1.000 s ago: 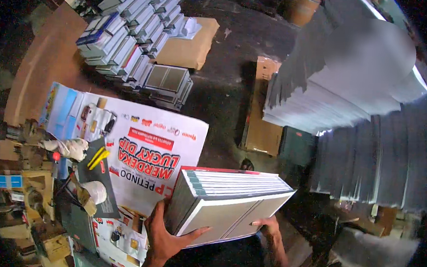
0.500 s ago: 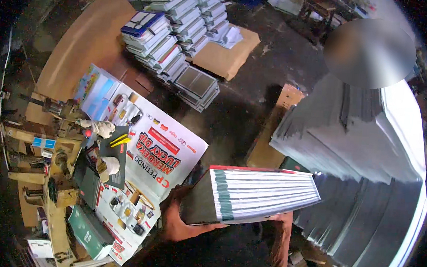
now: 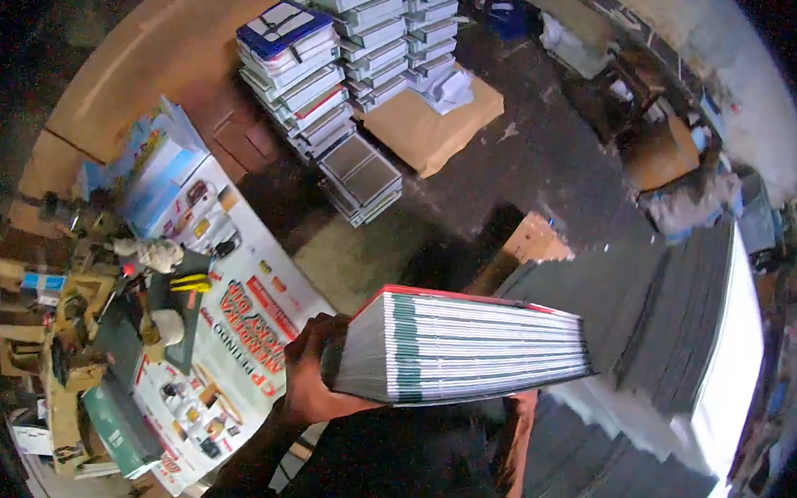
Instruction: The person aligns and stacks printed book signatures, cuts threads along the spine using a utility knife, and applies glue to the spine with a paintbrush.
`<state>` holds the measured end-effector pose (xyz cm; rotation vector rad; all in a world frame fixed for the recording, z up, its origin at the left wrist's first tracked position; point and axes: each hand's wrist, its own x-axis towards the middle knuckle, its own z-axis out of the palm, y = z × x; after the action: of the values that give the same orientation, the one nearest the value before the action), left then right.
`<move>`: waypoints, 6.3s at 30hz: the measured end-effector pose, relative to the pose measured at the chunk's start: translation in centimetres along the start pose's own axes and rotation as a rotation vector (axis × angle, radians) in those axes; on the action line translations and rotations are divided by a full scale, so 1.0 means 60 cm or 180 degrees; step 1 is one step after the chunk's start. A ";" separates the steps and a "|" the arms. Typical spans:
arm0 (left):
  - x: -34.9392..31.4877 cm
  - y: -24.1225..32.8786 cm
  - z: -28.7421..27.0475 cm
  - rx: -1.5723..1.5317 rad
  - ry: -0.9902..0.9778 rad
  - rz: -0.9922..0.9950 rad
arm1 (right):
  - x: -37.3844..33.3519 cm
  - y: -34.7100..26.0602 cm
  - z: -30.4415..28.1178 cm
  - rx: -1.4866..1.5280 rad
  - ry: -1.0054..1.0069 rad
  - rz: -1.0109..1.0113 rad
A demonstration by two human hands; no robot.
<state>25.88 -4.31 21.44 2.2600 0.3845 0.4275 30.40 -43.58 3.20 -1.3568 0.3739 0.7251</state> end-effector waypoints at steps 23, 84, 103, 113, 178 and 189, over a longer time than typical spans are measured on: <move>0.307 -0.109 -0.005 -0.0462 0.1260 -0.1000 | 0.437 -0.460 0.172 -0.1001 -0.0187 0.0037; 0.482 -1.275 0.464 -0.1313 0.1900 -0.3667 | 1.601 0.053 0.882 -0.3801 -0.2159 0.0488; 0.486 -1.276 0.499 -0.1649 0.1581 -0.3488 | 1.574 0.041 0.886 -0.4887 -0.1770 -0.0826; 0.183 -0.769 0.640 -0.1231 0.2459 -0.4714 | 1.402 -0.142 0.612 -0.4581 -0.2016 -0.0930; -0.878 -0.602 -0.313 0.2596 0.2066 -0.2882 | -0.233 0.524 1.198 -0.2957 -0.4202 -0.4742; -0.906 -0.573 -0.318 0.2026 0.2238 -0.2558 | -0.263 0.570 1.219 -0.4510 -0.3352 -0.6211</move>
<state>-35.61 8.38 -2.18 2.1960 1.9233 0.7139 -15.59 24.62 2.23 -1.4706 -2.3934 -0.2811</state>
